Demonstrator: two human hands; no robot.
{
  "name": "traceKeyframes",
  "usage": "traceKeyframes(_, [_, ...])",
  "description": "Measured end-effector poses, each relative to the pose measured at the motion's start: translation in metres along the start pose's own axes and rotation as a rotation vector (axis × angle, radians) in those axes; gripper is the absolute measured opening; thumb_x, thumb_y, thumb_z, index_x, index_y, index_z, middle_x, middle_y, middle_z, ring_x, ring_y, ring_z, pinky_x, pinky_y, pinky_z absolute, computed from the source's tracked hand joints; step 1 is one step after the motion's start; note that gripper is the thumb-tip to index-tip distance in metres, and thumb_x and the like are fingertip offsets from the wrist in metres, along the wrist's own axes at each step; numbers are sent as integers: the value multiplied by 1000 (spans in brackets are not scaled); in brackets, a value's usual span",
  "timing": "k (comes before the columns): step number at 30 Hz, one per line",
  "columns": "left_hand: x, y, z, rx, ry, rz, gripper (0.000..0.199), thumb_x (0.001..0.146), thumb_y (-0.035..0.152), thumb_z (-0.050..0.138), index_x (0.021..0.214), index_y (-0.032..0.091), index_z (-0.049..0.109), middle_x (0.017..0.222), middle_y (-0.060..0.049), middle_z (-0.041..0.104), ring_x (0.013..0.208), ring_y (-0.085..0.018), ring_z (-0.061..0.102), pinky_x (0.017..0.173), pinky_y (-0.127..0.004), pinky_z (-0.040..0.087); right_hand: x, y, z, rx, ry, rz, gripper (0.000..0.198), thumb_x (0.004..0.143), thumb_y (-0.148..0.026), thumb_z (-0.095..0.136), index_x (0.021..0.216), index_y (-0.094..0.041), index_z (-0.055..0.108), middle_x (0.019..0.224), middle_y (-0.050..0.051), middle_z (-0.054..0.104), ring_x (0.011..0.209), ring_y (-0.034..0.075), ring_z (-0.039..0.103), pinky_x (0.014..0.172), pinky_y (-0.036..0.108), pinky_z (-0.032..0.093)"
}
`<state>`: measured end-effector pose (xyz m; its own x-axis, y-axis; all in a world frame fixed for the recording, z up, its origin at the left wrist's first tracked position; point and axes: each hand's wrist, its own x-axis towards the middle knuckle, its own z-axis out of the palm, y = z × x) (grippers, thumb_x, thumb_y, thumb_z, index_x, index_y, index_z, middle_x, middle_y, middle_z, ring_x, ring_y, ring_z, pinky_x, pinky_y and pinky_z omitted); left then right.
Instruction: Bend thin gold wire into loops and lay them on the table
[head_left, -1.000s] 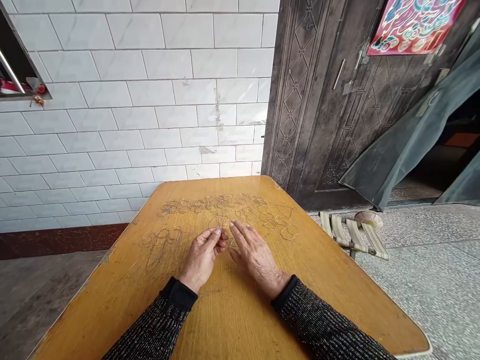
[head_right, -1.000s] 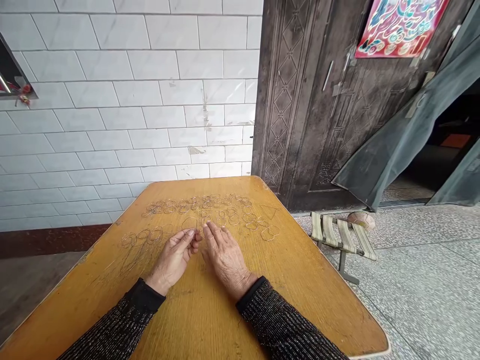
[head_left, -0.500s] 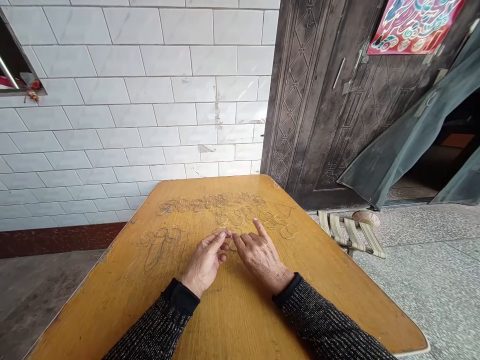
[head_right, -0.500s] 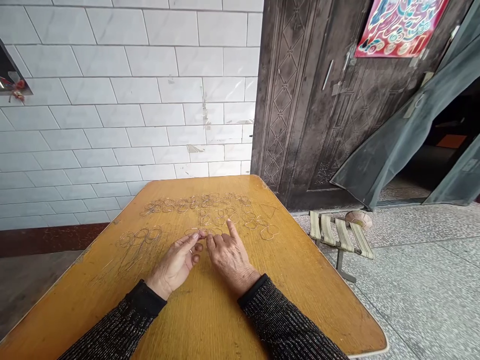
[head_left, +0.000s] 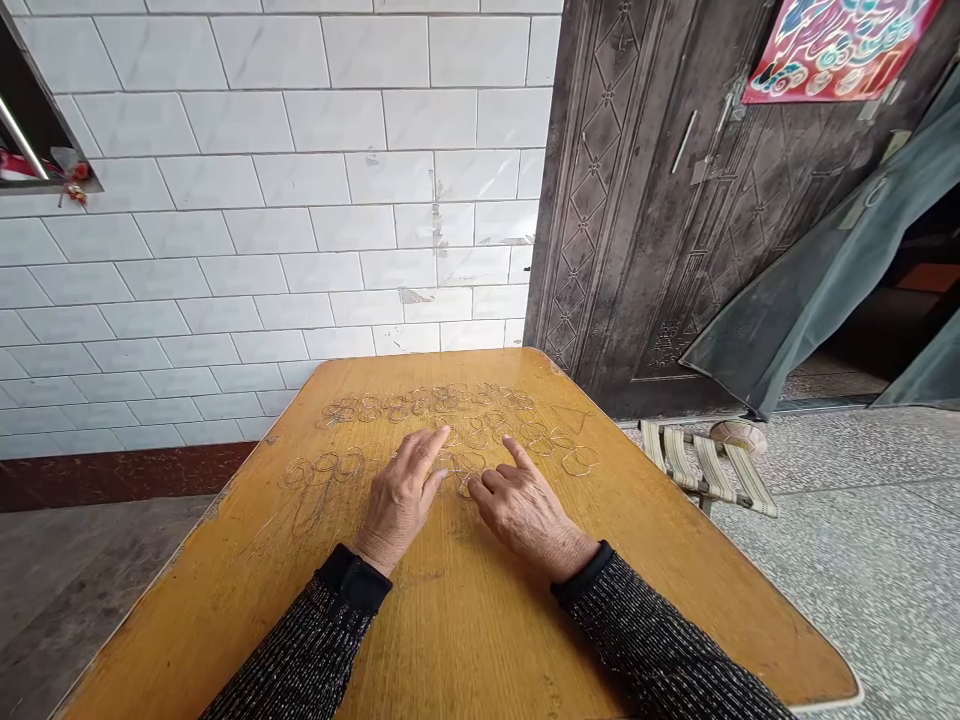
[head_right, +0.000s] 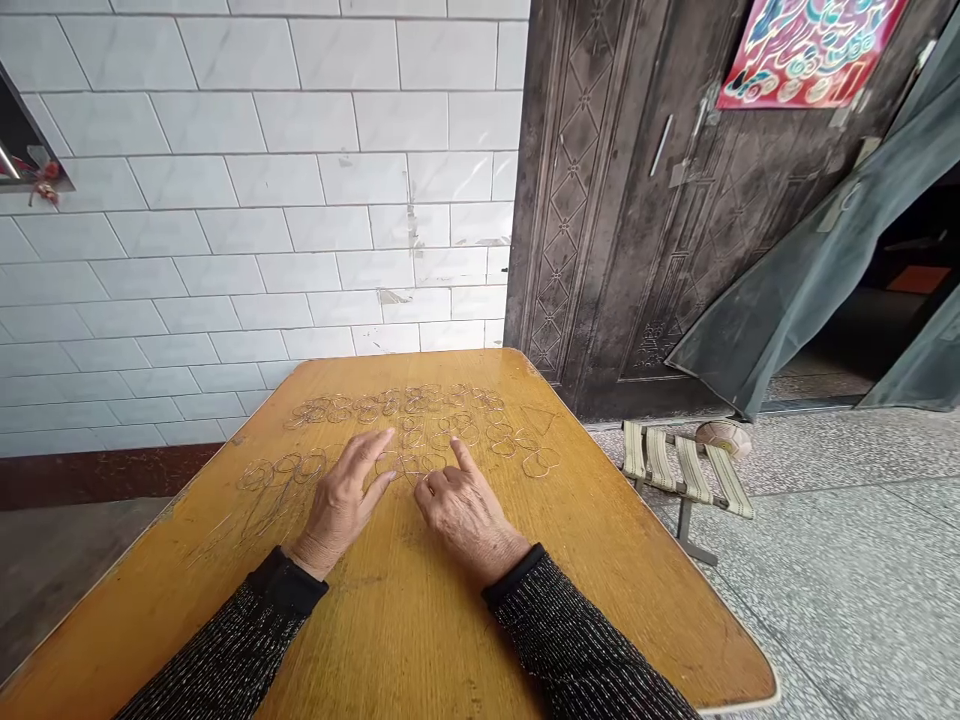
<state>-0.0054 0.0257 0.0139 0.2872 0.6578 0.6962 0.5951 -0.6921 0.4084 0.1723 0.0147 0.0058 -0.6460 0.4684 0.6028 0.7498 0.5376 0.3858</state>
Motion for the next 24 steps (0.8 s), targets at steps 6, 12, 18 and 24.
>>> traceKeyframes(6, [0, -3, -9, 341, -135, 159, 32, 86, 16, 39, 109, 27, 58, 105, -7, 62, 95, -20, 54, 78, -31, 40, 0, 0, -3, -12, 3, -33, 21, 78, -6, 44, 64, -18, 54, 56, -2, 54, 53, 12, 49, 102, 46, 16])
traceKeyframes(12, [3, -2, -16, 345, -144, 149, 24, 86, 24, 42, 94, 25, 64, 97, -8, 65, 91, -21, 54, 74, -30, 37, 0, 0, -1, 48, 73, 14, 23, 77, -5, 42, 62, -19, 53, 53, -3, 52, 49, 10, 47, 101, 43, 19])
traceKeyframes(18, [4, 0, -20, -80, 13, -110, 14, 76, 36, 59, 76, 26, 68, 78, -6, 66, 76, -21, 54, 70, -28, 35, 1, 0, -2, 174, 143, 76, 22, 78, -8, 43, 66, -19, 58, 52, -4, 53, 48, 9, 48, 97, 39, 24])
traceKeyframes(24, [4, 2, -20, -135, 84, -146, 10, 71, 35, 64, 68, 26, 68, 64, -5, 62, 65, -19, 51, 65, -26, 34, 2, -3, -4, 238, 140, 131, 24, 80, -9, 42, 68, -19, 60, 51, -4, 55, 47, 9, 49, 95, 37, 26])
